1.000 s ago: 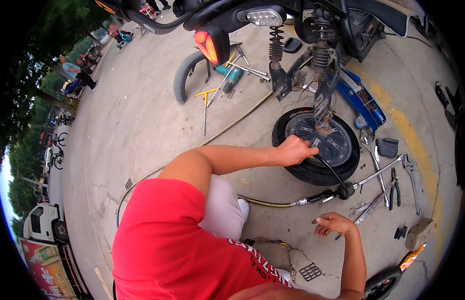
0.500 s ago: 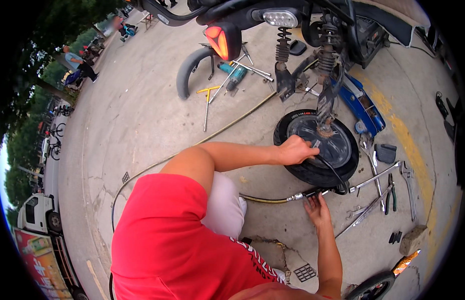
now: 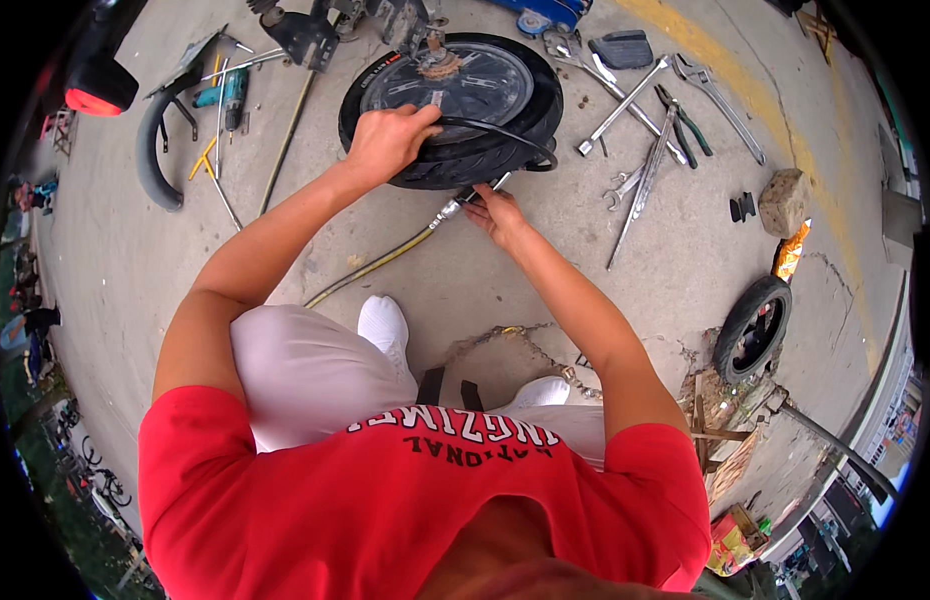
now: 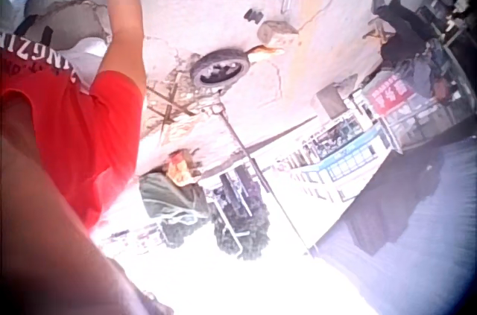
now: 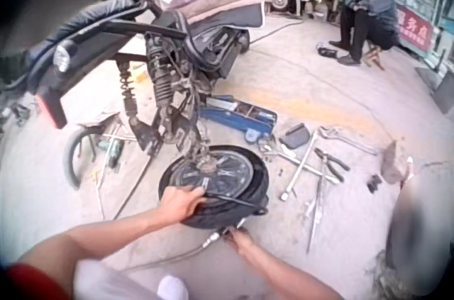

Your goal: The person removes a motorcycle tire, inflates it with an air hose, and then reinstalls it onto the motorcycle. They use a T-handle wrench to tighten the axle nut and secure the wheel.

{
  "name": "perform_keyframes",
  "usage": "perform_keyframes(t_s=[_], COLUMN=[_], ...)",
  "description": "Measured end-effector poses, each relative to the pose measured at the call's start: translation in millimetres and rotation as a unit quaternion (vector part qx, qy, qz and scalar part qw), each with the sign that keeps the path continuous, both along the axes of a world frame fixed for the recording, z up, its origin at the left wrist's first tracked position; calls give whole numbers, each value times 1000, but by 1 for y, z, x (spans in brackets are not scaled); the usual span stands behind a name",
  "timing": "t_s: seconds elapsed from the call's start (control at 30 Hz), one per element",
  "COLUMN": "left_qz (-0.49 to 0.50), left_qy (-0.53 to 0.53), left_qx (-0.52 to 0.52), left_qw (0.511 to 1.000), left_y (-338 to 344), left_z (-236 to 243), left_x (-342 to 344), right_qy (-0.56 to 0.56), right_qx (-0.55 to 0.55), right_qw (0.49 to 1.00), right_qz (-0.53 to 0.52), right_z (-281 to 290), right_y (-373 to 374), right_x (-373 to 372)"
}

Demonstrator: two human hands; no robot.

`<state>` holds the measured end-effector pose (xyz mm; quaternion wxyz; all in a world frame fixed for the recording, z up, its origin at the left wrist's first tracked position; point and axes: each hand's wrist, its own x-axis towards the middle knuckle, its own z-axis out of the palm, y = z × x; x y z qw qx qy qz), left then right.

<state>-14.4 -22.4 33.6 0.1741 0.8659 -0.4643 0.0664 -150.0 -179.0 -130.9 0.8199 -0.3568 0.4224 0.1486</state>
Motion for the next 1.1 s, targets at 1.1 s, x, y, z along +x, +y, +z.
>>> perform_keyframes(t_s=[1.1], left_qz=[-1], left_qy=[7], left_qx=[-36], left_qw=[999], left_y=[1], left_z=[-4], left_x=[2], right_qy=[-191], right_qx=[112], right_qw=[947], right_qz=[-233], right_z=[2], right_y=[9], right_x=[-24])
